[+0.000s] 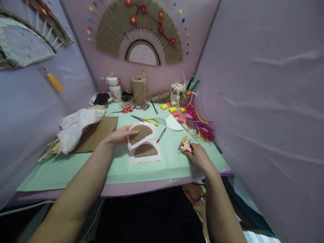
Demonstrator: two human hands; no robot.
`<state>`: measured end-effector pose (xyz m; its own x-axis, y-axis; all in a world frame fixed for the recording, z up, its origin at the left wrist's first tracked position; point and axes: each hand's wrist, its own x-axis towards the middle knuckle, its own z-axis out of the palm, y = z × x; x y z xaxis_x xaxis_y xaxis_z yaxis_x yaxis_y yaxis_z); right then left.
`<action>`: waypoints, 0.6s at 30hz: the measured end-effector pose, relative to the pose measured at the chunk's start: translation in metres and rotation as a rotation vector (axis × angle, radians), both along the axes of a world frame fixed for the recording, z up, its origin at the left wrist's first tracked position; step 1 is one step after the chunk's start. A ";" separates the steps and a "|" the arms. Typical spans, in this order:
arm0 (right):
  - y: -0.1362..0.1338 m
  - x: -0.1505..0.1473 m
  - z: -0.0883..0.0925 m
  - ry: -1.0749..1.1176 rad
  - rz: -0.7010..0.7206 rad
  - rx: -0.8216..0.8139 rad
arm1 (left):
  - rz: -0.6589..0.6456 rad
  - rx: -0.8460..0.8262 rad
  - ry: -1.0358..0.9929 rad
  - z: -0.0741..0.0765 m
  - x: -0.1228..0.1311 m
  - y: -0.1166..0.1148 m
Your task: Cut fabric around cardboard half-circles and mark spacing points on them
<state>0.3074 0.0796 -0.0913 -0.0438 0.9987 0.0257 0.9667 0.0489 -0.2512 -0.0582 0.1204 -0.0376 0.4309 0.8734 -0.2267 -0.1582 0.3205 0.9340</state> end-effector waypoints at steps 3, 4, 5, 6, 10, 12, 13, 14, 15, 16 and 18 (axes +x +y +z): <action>-0.005 -0.001 0.005 -0.046 -0.035 0.046 | -0.031 0.010 -0.006 0.001 -0.004 -0.001; -0.006 -0.002 0.008 -0.060 -0.042 0.078 | -0.033 0.010 -0.009 0.002 -0.007 -0.001; -0.006 -0.004 0.014 -0.065 -0.040 0.118 | -0.020 0.013 -0.016 0.003 -0.011 -0.001; -0.006 -0.006 0.020 -0.054 -0.022 0.168 | 0.011 0.022 -0.039 0.004 -0.016 -0.001; 0.014 -0.022 0.052 0.036 0.105 0.287 | 0.298 0.171 -0.250 0.012 -0.038 -0.001; 0.035 -0.038 0.070 0.050 0.149 0.237 | 0.404 0.217 -0.326 0.016 -0.046 -0.002; 0.046 -0.048 0.078 0.047 0.167 0.199 | 0.441 0.223 -0.348 0.017 -0.049 -0.002; 0.058 -0.059 0.085 0.009 0.193 0.155 | 0.464 0.222 -0.363 0.018 -0.052 -0.002; 0.070 -0.071 0.090 -0.045 0.207 0.117 | 0.477 0.219 -0.373 0.019 -0.053 -0.002; 0.081 -0.084 0.094 -0.068 0.221 0.093 | 0.480 0.218 -0.383 0.019 -0.054 -0.002; 0.101 -0.111 0.097 -0.094 0.259 0.068 | 0.480 0.225 -0.405 0.017 -0.055 -0.001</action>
<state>0.1968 0.1804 0.0054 -0.3025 0.9501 0.0760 0.9388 0.3108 -0.1484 -0.1136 0.1196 -0.0203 -0.0047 0.9967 0.0812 -0.5875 -0.0684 0.8064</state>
